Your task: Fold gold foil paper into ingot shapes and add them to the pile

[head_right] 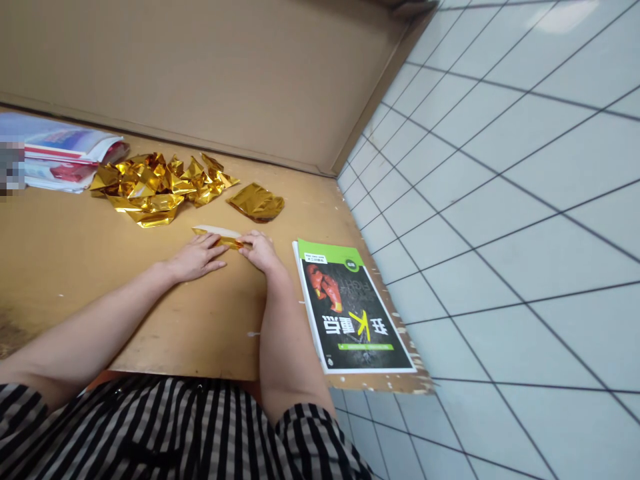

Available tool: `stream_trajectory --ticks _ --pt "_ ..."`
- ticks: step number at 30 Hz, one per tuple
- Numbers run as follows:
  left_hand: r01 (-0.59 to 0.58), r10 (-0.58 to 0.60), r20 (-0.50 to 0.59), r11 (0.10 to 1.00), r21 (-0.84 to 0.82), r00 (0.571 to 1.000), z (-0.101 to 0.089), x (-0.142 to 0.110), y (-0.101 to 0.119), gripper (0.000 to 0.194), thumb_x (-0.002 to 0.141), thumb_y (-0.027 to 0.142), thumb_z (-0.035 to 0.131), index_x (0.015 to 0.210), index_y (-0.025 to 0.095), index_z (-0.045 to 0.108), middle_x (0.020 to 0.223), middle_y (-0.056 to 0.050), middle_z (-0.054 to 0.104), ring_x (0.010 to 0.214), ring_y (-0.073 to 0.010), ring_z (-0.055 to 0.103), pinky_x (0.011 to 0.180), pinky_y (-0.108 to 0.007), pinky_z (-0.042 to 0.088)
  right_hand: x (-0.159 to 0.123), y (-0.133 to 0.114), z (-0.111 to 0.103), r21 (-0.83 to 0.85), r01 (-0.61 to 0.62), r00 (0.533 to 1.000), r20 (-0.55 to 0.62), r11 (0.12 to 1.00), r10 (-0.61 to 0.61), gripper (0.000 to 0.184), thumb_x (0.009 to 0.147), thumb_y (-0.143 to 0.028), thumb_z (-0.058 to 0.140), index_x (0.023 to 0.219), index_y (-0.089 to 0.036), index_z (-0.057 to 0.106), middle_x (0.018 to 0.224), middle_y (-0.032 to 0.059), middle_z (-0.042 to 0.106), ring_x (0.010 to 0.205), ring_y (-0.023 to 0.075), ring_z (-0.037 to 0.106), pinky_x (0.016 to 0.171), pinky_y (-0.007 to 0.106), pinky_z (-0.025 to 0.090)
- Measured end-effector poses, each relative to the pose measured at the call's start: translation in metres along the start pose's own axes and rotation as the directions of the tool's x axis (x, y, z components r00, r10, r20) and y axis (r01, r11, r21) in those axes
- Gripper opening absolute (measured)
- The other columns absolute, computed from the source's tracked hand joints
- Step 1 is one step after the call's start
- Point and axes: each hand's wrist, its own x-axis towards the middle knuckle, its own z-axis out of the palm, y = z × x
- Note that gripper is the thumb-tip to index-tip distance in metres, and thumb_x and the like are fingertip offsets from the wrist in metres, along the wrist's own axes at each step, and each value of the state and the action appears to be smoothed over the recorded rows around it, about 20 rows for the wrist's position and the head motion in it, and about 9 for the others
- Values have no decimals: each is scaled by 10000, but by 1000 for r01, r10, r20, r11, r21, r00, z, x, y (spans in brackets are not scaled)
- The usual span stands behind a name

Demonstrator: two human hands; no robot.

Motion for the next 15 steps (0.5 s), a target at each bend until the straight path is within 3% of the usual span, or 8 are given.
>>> stream_trajectory --ticks 4,15 --pt "23 -23 33 1000 0 999 -3 0 3 500 963 474 503 1389 219 564 1394 -166 527 1327 -339 458 1119 -508 359 -1 2 -2 37 6 1000 31 999 -7 286 750 -161 716 1019 -236 776 1120 64 662 1077 224 606 1025 427 436" --pt "0 0 18 1000 1 1000 1 0 -3 481 962 479 500 1375 242 566 1395 -143 526 1313 -328 467 1108 -512 367 0 1 1 64 27 998 -49 998 -24 193 820 -148 642 924 -229 783 1010 50 690 1013 205 626 989 404 457"
